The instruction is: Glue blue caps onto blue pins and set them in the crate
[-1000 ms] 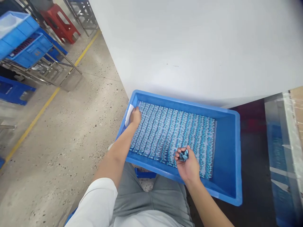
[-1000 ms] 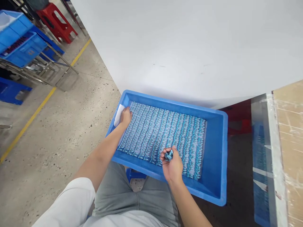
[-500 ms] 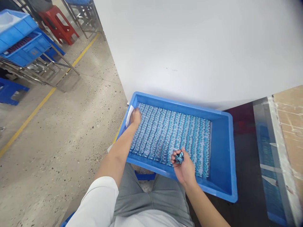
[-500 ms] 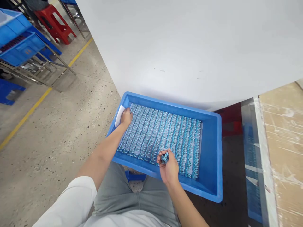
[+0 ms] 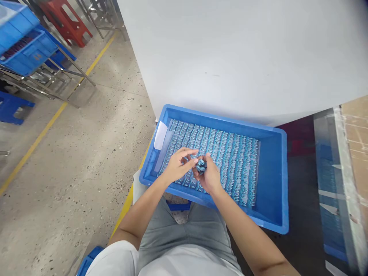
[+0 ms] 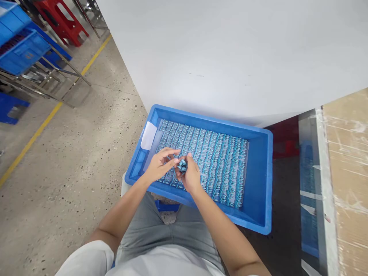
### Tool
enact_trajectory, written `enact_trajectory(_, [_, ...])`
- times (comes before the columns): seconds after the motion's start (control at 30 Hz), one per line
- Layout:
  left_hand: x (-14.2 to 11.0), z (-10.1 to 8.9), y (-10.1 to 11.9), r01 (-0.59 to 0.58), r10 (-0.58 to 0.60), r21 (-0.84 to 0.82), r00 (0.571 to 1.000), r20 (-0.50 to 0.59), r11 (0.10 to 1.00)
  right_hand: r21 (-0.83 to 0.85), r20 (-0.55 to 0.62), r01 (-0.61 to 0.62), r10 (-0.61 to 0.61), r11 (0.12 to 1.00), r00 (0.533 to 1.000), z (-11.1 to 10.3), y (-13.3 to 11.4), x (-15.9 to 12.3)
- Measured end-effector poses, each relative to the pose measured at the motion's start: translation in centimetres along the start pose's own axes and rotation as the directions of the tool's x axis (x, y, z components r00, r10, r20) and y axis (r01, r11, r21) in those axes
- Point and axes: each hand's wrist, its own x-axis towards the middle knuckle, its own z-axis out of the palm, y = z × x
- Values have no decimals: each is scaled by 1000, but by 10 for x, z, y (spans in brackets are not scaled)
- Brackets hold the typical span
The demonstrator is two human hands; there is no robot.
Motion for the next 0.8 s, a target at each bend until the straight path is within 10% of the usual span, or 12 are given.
enact_trajectory(0.33, [-15,3,-2,38,-32,38,989,-147,999,-181,73,11,3,983,997,7,12,-2])
enact_trajectory(0.6, [-20,-1,1,273,-293,-554,954,55,786,-270,301,19,65,963,951,-1,7,-7])
enact_trajectory(0.8, [-4,-22,-5,254,-423,-712,904,-67,655,-207,223,-66,113,976,968,-6,7,-11])
